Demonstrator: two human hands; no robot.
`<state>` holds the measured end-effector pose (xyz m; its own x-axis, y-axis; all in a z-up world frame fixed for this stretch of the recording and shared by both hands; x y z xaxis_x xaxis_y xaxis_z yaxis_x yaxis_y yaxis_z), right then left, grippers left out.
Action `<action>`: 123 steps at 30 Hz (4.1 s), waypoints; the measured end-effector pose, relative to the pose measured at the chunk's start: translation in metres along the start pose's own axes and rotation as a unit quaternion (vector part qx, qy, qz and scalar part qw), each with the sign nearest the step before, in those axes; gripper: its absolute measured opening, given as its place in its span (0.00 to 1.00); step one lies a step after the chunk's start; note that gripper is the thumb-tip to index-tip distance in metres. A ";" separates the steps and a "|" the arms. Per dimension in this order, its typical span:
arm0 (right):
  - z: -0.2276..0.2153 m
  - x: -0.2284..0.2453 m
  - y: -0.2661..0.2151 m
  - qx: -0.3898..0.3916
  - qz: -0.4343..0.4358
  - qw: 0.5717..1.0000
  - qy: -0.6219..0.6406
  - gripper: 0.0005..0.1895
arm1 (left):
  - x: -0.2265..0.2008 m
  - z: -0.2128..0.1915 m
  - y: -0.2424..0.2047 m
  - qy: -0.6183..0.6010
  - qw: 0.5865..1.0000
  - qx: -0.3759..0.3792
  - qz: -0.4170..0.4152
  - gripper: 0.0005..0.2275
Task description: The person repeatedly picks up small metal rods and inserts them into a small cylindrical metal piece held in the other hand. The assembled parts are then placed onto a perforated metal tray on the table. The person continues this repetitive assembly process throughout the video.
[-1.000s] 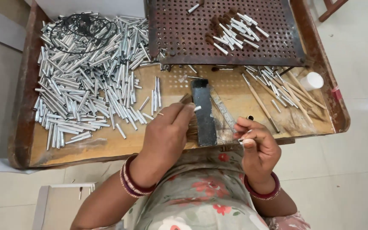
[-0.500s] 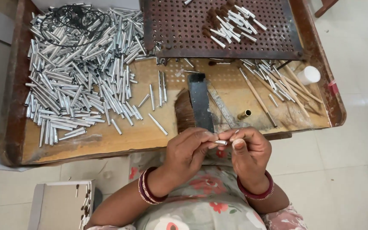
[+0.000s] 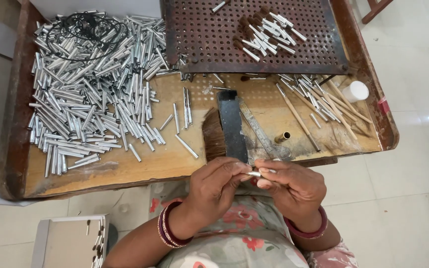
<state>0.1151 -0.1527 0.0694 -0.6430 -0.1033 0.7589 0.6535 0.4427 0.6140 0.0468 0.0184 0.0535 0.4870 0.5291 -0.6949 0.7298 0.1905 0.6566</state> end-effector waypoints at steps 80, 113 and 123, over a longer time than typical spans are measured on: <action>-0.043 -0.041 0.056 -0.046 -0.066 0.782 -0.617 0.10 | 0.070 -0.005 -0.024 -0.307 0.916 -0.110 -0.233 0.03; -0.017 -0.020 -0.009 -0.025 0.021 0.993 -0.112 0.15 | 0.013 0.008 -0.012 -0.320 0.935 -0.019 -0.153 0.04; 0.003 -0.008 -0.030 0.008 -0.064 0.998 -0.018 0.13 | -0.006 0.012 -0.013 -0.226 0.967 0.031 -0.118 0.10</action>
<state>0.0992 -0.1621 0.0443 -0.7347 -0.1288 0.6660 0.5589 0.4413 0.7020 0.0397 0.0030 0.0457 0.4533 0.0599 -0.8894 0.8666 0.2041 0.4554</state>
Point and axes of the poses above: each hand's wrist, its own y-axis towards the middle knuckle, its own z-axis out of the palm, x = y × z, the point moved 7 cm from there along y, towards the middle knuckle, and after that the axes turned 11 degrees about y, right-handed, at the moved point
